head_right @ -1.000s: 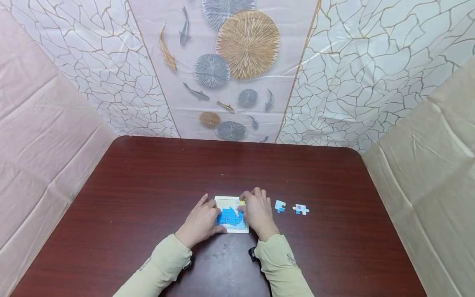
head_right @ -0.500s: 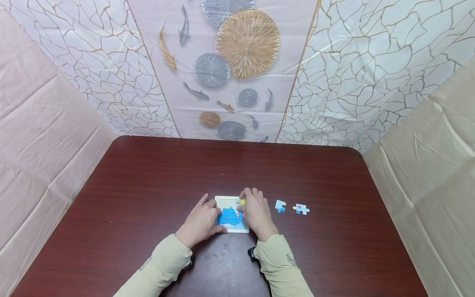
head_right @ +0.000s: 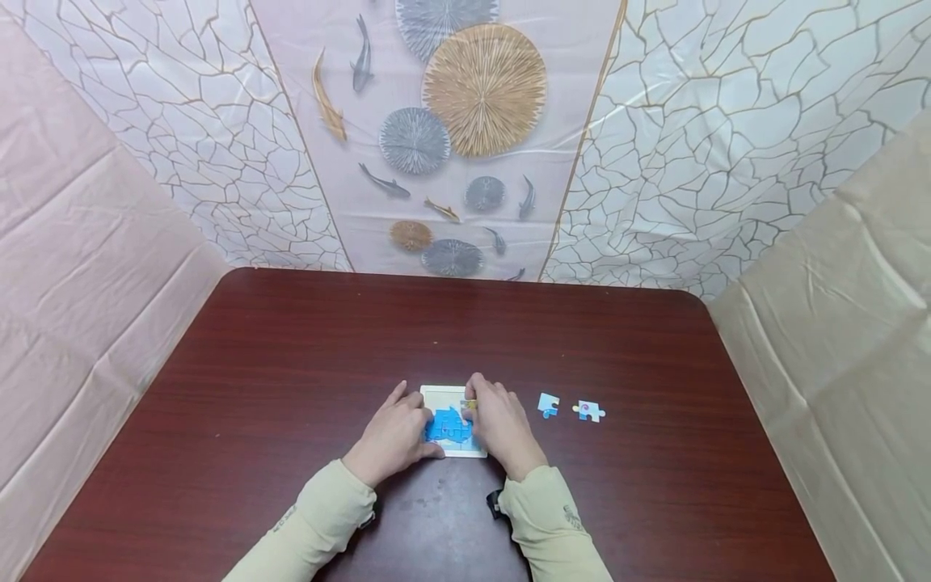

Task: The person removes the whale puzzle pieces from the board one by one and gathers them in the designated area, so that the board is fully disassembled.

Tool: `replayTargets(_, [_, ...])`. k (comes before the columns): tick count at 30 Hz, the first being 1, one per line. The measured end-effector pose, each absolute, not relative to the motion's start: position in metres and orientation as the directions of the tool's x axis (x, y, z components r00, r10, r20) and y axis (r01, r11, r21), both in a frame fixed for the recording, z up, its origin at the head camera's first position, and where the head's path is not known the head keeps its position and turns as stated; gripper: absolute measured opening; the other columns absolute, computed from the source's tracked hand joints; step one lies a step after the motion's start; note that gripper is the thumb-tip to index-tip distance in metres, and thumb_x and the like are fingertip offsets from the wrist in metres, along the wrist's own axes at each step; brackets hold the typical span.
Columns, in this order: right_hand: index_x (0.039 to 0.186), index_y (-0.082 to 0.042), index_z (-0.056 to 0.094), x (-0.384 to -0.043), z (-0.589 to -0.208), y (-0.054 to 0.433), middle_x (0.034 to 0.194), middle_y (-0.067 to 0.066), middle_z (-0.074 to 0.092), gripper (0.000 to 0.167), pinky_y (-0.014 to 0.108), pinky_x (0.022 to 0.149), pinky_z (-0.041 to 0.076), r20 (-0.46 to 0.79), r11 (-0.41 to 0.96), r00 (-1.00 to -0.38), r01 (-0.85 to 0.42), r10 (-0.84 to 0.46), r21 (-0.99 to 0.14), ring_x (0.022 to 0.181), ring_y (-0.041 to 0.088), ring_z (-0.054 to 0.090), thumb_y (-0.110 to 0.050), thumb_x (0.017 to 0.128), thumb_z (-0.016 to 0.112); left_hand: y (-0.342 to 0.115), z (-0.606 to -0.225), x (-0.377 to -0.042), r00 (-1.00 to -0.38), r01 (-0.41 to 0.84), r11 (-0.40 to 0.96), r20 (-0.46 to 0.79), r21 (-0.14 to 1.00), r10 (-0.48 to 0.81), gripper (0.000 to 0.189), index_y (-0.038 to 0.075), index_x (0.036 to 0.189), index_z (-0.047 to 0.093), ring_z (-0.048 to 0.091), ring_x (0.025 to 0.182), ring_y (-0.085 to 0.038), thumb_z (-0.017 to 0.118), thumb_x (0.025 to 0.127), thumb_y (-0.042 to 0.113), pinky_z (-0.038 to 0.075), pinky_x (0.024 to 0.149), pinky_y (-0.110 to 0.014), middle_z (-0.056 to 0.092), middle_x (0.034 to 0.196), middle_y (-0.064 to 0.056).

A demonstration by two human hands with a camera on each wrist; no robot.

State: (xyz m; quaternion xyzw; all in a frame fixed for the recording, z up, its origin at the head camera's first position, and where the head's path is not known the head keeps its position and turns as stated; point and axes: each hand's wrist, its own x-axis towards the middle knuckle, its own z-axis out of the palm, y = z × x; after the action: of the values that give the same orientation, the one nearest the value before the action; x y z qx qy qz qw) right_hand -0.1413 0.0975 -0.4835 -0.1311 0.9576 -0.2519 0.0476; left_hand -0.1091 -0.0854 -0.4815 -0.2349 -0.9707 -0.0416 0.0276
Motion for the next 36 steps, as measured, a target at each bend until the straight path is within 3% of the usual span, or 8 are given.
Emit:
replayTargets(4, [0.087,-0.019,0.050,-0.137,-0.481,0.101,0.072,-0.008,0.051,0.027,0.030,0.064,0.044,0.011,0.816,-0.949,-0.277,-0.315,-0.507,0.071,0.014,0.049,-0.015,0.084,0.077,-0.085,-0.481,-0.109,-0.891,0.454,0.888,0.070,0.072,0.449,0.043,0.014,0.070,0.066,0.059,0.093,-0.021,0.080,0.070,0.056,0.030,0.114,-0.045,0.056,0.080,-0.002])
replayTargets(8, [0.089,-0.019,0.052,-0.135,-0.476,0.109,0.075,-0.007,0.057,0.023,0.028,0.062,0.046,0.008,0.754,-0.956,-0.236,-0.293,-0.613,0.068,0.012,0.052,-0.013,0.086,0.074,-0.085,-0.482,-0.108,-0.892,0.452,0.889,0.066,0.076,0.447,0.044,0.014,0.072,0.067,0.059,0.092,-0.020,0.080,0.069,0.055,0.030,0.115,-0.045,0.056,0.080,-0.002])
replayTargets(14, [0.103,-0.017,0.059,-0.137,-0.462,0.137,0.086,0.002,0.062,0.018,0.031,0.059,0.050,0.063,0.673,-0.981,-0.170,-0.182,-0.720,0.068,0.018,0.055,-0.015,0.089,0.071,-0.085,-0.481,-0.107,-0.889,0.458,0.886,0.071,0.075,0.453,0.044,0.014,0.071,0.067,0.058,0.092,-0.020,0.080,0.069,0.055,0.029,0.115,-0.045,0.057,0.081,-0.002])
replayTargets(19, [0.110,-0.012,0.063,-0.140,-0.453,0.175,0.083,0.007,0.061,0.025,0.028,0.051,0.047,0.163,0.701,-0.985,-0.161,-0.064,-0.695,0.061,0.020,0.054,-0.018,0.088,0.073,-0.086,-0.480,-0.107,-0.883,0.467,0.882,0.095,0.068,0.460,0.044,0.014,0.070,0.067,0.058,0.091,-0.020,0.081,0.069,0.055,0.029,0.115,-0.045,0.056,0.078,-0.001])
replayTargets(23, [0.114,-0.006,0.061,-0.140,-0.452,0.205,0.084,0.010,0.064,0.034,0.024,0.053,0.047,0.194,0.719,-0.977,-0.072,0.089,-0.691,0.068,0.020,0.058,-0.020,0.086,0.075,-0.086,-0.480,-0.108,-0.880,0.472,0.879,0.102,0.067,0.465,0.044,0.014,0.069,0.067,0.058,0.091,-0.020,0.080,0.069,0.056,0.029,0.115,-0.045,0.055,0.077,-0.001])
replayTargets(29, [0.121,-0.006,0.060,-0.135,-0.453,0.244,0.090,0.012,0.064,0.038,0.026,0.054,0.045,0.117,0.738,-0.955,0.129,0.272,-0.662,0.074,0.022,0.057,-0.026,0.090,0.070,-0.086,-0.480,-0.108,-0.877,0.476,0.877,0.102,0.069,0.469,0.044,0.015,0.068,0.066,0.058,0.090,-0.020,0.080,0.069,0.056,0.029,0.115,-0.045,0.054,0.076,0.000])
replayTargets(36, [0.123,-0.003,0.058,-0.131,-0.465,0.270,0.090,0.012,0.060,0.037,0.032,0.052,0.040,-0.021,0.735,-0.934,0.295,0.357,-0.610,0.072,0.025,0.054,-0.025,0.094,0.063,-0.086,-0.480,-0.108,-0.880,0.472,0.878,0.102,0.073,0.464,0.043,0.015,0.067,0.066,0.058,0.088,-0.019,0.080,0.069,0.055,0.029,0.115,-0.045,0.053,0.075,0.000])
